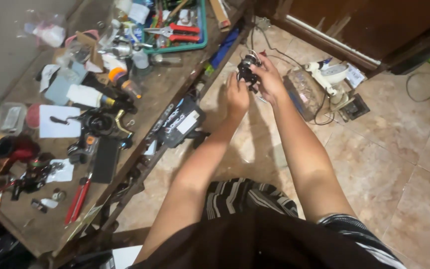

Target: The recorder is assembling and maintaining several fishing reels and related electronic or mechanical parts on a workbench.

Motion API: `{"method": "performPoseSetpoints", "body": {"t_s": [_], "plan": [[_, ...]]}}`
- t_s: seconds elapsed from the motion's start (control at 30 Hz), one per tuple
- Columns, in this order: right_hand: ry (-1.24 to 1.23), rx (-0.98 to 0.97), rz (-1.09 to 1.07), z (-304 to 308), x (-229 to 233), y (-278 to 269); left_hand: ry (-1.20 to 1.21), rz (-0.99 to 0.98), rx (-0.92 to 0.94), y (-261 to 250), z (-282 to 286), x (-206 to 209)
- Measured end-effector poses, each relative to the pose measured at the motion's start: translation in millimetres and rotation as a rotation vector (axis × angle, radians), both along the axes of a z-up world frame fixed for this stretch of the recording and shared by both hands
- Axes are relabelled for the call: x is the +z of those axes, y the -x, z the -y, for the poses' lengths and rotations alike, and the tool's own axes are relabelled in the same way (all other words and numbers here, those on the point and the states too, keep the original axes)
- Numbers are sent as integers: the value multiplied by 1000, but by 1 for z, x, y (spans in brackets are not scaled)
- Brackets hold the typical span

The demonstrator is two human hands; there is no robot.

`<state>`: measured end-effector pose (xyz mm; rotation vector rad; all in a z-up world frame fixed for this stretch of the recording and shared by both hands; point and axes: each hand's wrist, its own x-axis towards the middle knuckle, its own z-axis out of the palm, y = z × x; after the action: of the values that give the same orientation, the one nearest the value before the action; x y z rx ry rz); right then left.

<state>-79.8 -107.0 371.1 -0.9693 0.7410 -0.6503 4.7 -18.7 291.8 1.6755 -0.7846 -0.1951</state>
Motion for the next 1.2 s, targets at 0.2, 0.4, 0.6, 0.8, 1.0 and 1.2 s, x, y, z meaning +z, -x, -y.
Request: {"method": "performPoseSetpoints", "body": {"t_s": [0.2, 0.4, 0.6, 0.8, 1.0, 1.2], "plan": [[-181, 10, 149, 25, -42, 65, -67, 46, -96, 52, 27, -35], [-255, -77, 201, 37, -70, 98, -186, -254, -300, 79, 37, -30], [-104, -244, 29, 43, -141, 127, -314, -503, -366, 112, 36, -15], [-242, -415, -148, 40, -190, 150, -188, -515, -537, 142, 40, -158], [-13, -553, -277, 58, -328, 174, -281, -98, -449, 139, 50, -319], [-6, -480, -545, 69, -349, 149, -572, -798, -448, 109, 33, -188]]}}
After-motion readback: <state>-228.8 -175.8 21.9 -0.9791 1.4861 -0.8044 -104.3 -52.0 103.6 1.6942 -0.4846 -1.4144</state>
